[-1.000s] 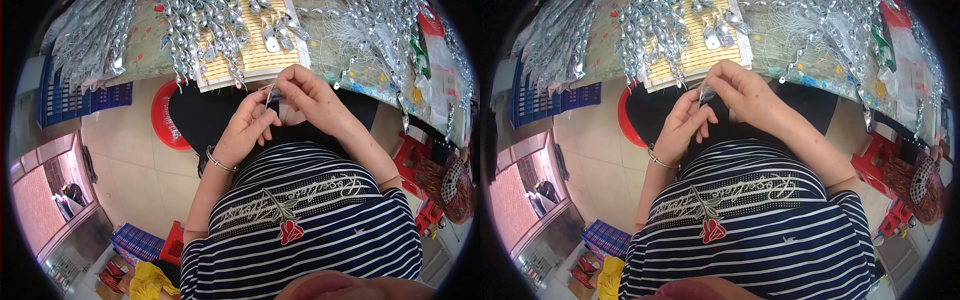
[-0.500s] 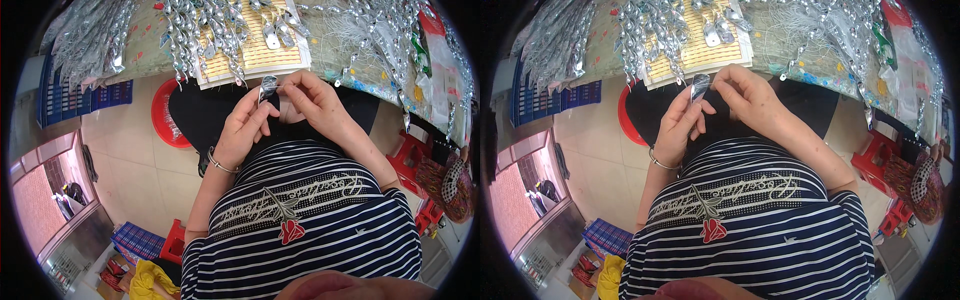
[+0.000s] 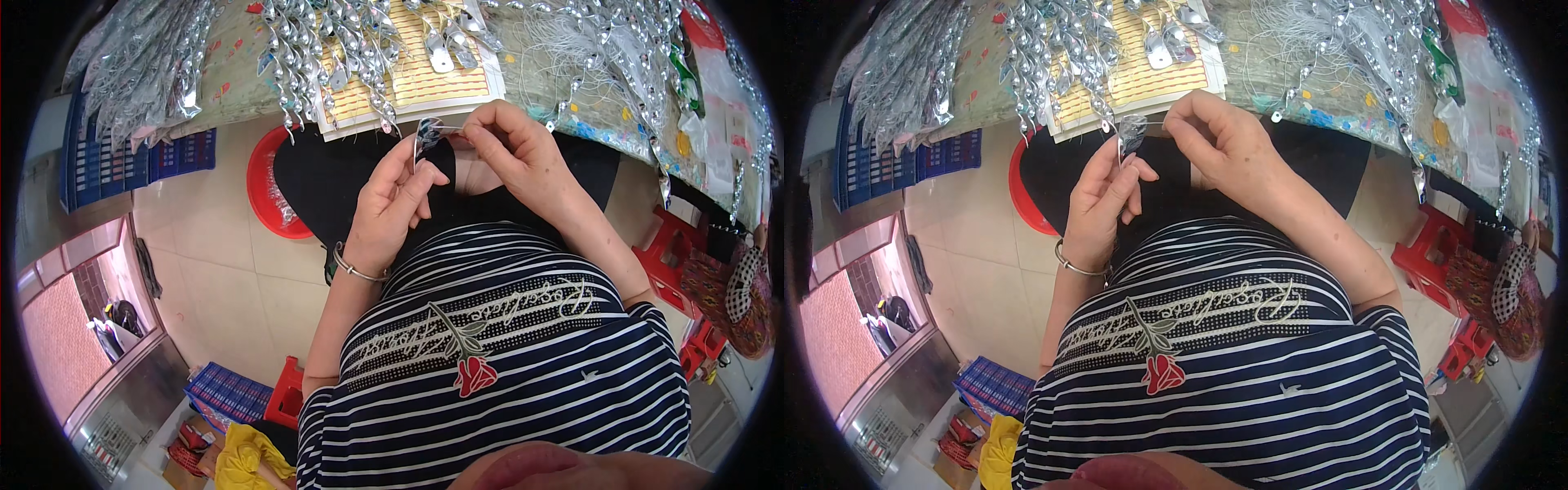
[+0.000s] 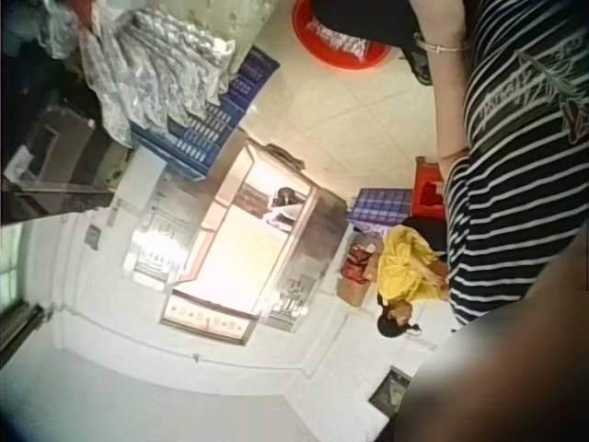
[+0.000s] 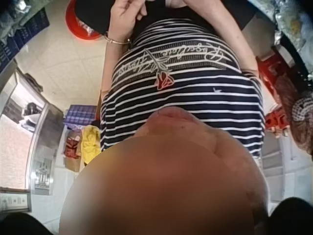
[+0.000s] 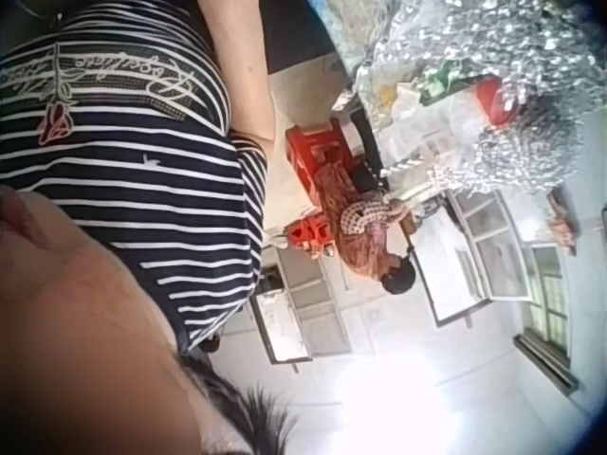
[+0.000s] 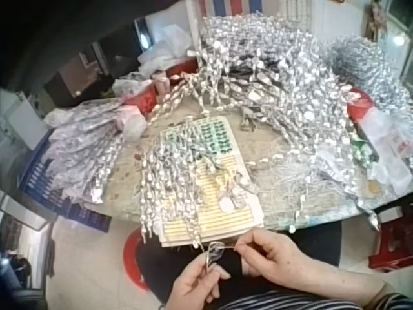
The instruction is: Manually assembling small silver-colored bell ornaments onto display cards or threads.
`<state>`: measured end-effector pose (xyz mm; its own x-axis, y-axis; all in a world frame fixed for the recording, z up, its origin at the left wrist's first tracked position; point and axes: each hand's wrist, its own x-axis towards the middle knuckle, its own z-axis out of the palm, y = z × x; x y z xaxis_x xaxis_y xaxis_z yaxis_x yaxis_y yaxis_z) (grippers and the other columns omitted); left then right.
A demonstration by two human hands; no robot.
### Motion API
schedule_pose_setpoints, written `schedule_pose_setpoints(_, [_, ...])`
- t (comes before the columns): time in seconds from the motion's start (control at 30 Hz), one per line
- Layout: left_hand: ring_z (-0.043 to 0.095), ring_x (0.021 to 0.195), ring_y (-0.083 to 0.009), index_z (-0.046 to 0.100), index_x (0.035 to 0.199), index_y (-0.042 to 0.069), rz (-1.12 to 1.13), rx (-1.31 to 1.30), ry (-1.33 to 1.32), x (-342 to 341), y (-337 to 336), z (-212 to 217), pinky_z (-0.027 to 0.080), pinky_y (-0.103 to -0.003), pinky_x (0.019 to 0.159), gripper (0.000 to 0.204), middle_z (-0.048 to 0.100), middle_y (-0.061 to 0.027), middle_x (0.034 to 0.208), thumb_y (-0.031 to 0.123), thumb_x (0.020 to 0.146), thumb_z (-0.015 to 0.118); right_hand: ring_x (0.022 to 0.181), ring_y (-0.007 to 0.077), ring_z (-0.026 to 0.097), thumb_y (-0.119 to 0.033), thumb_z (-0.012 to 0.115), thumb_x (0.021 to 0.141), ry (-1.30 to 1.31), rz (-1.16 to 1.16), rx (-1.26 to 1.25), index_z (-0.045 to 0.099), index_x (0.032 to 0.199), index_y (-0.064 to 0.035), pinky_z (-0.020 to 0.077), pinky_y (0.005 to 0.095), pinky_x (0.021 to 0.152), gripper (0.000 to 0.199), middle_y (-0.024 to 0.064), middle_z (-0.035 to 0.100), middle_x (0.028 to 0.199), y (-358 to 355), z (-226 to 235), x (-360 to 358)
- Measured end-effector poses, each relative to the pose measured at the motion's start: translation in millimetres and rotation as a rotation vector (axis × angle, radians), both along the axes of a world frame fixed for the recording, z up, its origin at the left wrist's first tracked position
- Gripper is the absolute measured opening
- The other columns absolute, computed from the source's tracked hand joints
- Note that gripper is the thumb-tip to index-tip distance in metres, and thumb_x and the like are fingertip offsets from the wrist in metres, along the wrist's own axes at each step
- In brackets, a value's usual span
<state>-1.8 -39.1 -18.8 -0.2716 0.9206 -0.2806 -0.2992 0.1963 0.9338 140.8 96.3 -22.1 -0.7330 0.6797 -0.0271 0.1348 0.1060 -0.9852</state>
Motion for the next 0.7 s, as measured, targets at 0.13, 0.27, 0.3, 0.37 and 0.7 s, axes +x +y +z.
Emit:
schedule_pose_setpoints(0.13, [0.047, 0.059, -0.0033, 0.039, 0.135, 0.0, 0.003, -0.002, 0.0, 1, -1, 0, 0.036, -0.015, 0.047, 0.045, 0.062, -0.0068, 0.093, 0.011, 0.093, 0.052, 0.088, 0.0065, 0.058, -0.009, 0.054, 0.093, -0.142, 0.061, -0.07, 0.056, 0.096, -0.0002, 0.0469, 0.0211, 0.078, 0.01, 0.0019, 0.061, 0.091, -3, 18, 1])
schedule_pose_setpoints(0.27, [0.047, 0.059, -0.0029, 0.039, 0.135, 0.0, -0.003, 0.004, 0.023, 2, -2, -1, 0.036, -0.015, 0.048, 0.045, 0.062, -0.0058, 0.093, 0.011, 0.093, 0.052, 0.075, 0.0041, 0.054, -0.01, 0.057, 0.091, -0.137, 0.072, 0.009, 0.058, 0.092, -0.0007, 0.045, 0.0199, 0.067, 0.009, 0.0007, 0.06, 0.083, -4, 21, -2])
schedule_pose_setpoints(0.3, [0.047, 0.06, -0.0027, 0.039, 0.135, 0.0, -0.016, -0.001, 0.019, 2, -1, 1, 0.036, -0.014, 0.048, 0.045, 0.062, -0.0051, 0.094, 0.011, 0.093, 0.053, 0.072, 0.0034, 0.052, -0.01, 0.057, 0.091, -0.143, 0.075, 0.009, 0.058, 0.091, -0.0008, 0.0439, 0.0195, 0.064, 0.009, 0.0001, 0.059, 0.08, -5, 21, -2])
schedule_pose_setpoints(0.37, [0.047, 0.06, -0.0024, 0.039, 0.135, 0.0, -0.029, -0.005, 0.015, 2, -1, 2, 0.036, -0.014, 0.048, 0.046, 0.062, -0.0044, 0.094, 0.011, 0.093, 0.053, 0.07, 0.0031, 0.051, -0.01, 0.058, 0.091, -0.141, 0.074, 0.022, 0.058, 0.09, -0.0006, 0.0433, 0.0194, 0.062, 0.01, -0.0004, 0.059, 0.079, -4, 21, -3])
schedule_pose_setpoints(0.7, [0.047, 0.064, -0.0022, 0.035, 0.14, 0.006, -0.111, 0.055, 0.18, 6, -3, -1, 0.039, -0.015, 0.053, 0.052, 0.056, -0.0021, 0.091, 0.006, 0.091, 0.054, 0.067, 0.0023, 0.049, -0.01, 0.061, 0.088, -0.163, 0.075, -0.01, 0.06, 0.088, -0.0009, 0.0414, 0.0185, 0.057, 0.009, -0.0014, 0.057, 0.076, -4, 29, -4])
